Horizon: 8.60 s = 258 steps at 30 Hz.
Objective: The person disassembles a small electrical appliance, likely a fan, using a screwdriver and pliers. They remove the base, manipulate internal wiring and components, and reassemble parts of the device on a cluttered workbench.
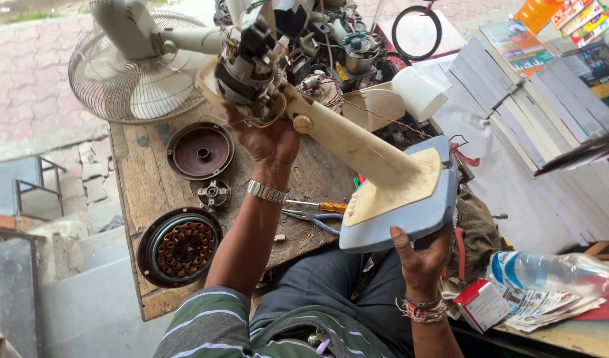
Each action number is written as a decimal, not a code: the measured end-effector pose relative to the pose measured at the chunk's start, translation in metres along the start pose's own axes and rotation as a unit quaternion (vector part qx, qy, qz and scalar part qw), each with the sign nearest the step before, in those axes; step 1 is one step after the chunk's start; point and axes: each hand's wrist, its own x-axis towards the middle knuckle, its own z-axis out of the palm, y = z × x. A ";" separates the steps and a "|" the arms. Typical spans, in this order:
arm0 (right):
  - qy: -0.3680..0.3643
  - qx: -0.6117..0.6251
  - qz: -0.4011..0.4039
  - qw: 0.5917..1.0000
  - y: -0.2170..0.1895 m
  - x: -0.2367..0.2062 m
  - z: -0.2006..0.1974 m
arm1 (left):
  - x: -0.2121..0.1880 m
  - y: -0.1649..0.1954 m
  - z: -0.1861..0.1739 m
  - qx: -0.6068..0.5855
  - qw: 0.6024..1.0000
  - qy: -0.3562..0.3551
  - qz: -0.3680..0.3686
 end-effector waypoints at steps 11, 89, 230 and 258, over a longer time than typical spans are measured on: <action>-0.059 -0.093 -0.029 0.993 0.004 0.009 0.029 | 0.008 0.009 -0.116 -0.120 0.985 0.126 0.000; -0.186 -0.312 -0.074 0.929 0.137 -0.062 0.021 | -0.068 0.023 0.005 0.776 0.606 -0.135 -0.107; -0.226 0.250 0.541 0.771 -0.019 -0.034 0.011 | -0.077 0.016 0.002 0.904 0.386 -0.155 -0.100; 0.006 0.110 -0.089 0.990 -0.065 0.074 -0.022 | -0.172 0.072 -0.066 0.876 0.430 -0.173 0.134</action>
